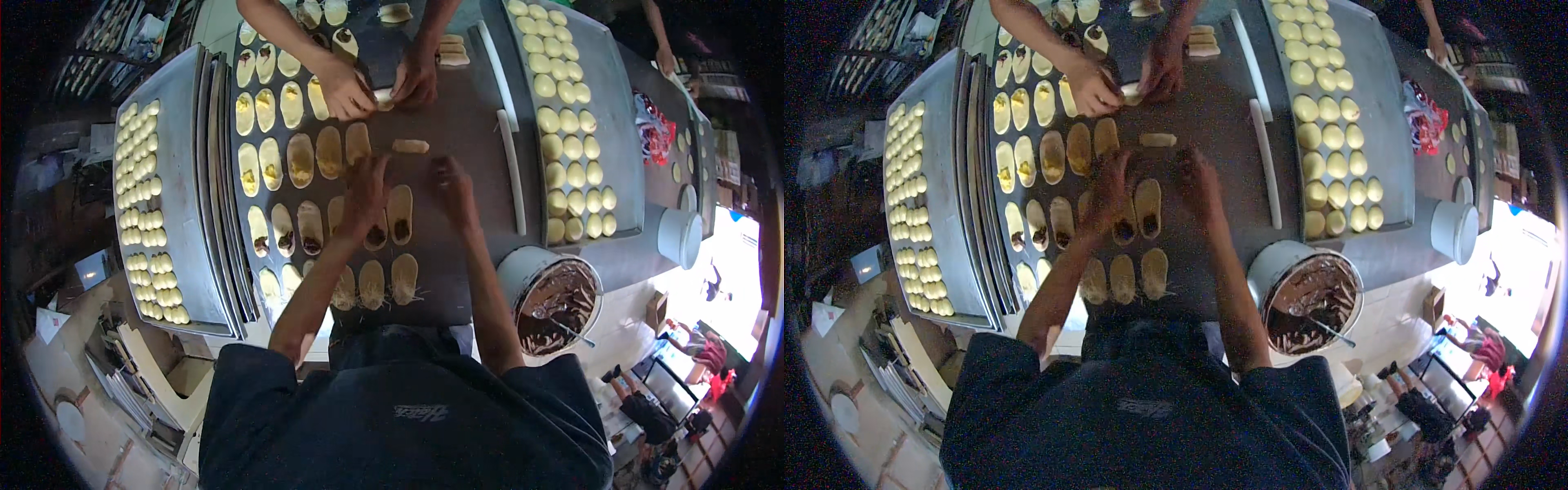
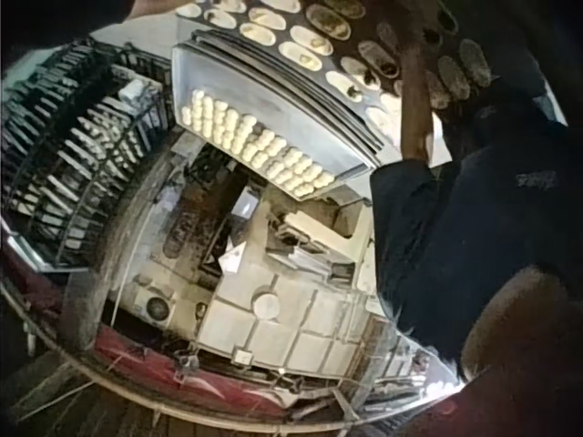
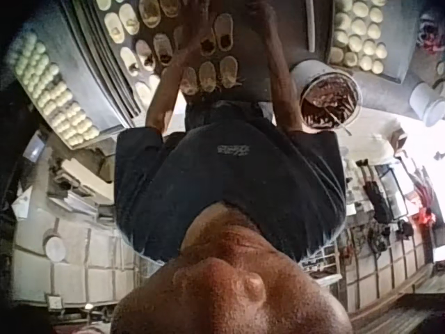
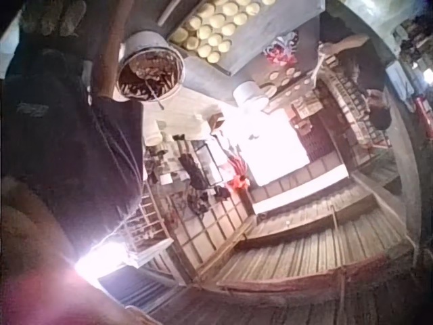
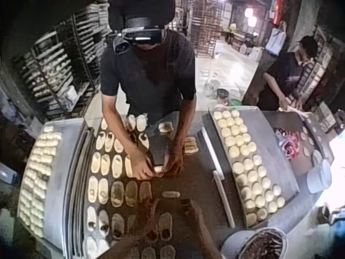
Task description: Preparing dough by applying chocolate filling, adding toppings, and rolling them into shapes.
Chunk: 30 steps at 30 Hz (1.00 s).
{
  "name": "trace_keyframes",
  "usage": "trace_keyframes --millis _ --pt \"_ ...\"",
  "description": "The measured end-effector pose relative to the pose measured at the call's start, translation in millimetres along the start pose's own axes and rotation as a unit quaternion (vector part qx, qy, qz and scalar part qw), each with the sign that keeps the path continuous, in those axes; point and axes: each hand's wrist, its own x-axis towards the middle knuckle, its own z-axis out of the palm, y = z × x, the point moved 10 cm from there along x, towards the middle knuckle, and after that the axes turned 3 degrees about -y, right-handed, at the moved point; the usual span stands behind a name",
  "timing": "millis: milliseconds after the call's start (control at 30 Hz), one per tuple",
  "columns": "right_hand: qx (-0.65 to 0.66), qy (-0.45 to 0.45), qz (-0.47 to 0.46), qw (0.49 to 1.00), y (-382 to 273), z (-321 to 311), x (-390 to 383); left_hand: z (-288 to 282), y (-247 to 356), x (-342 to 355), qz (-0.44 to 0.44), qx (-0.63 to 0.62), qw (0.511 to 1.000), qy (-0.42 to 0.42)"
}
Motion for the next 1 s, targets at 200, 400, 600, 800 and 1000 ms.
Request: trace_keyframes --millis 200,400,600,800,1000 --pt "-0.100 -0.023 -0.108 0.989 54.7 36.2 2.8 22.9 -28.8 -36.1 -0.120 -0.019 0.993 0.009" --pt "-0.237 0.072 -0.096 0.964 30.1 11.8 -5.5 29.3 -56.6 -42.1 -0.182 0.073 0.979 0.050" --pt "-0.231 0.106 -0.079 0.964 -6.6 -1.8 -11.5 42.5 -75.5 -30.6 -0.216 0.089 0.967 0.099" --pt "-0.148 0.077 -0.111 0.980 43.2 -9.1 -65.4 6.7 -34.0 -26.9 -0.118 -0.126 0.979 0.110" --pt "-0.256 -0.038 -0.211 0.943 33.9 36.5 -129.3 17.3 14.2 -117.1 -0.046 -0.028 0.997 -0.064"
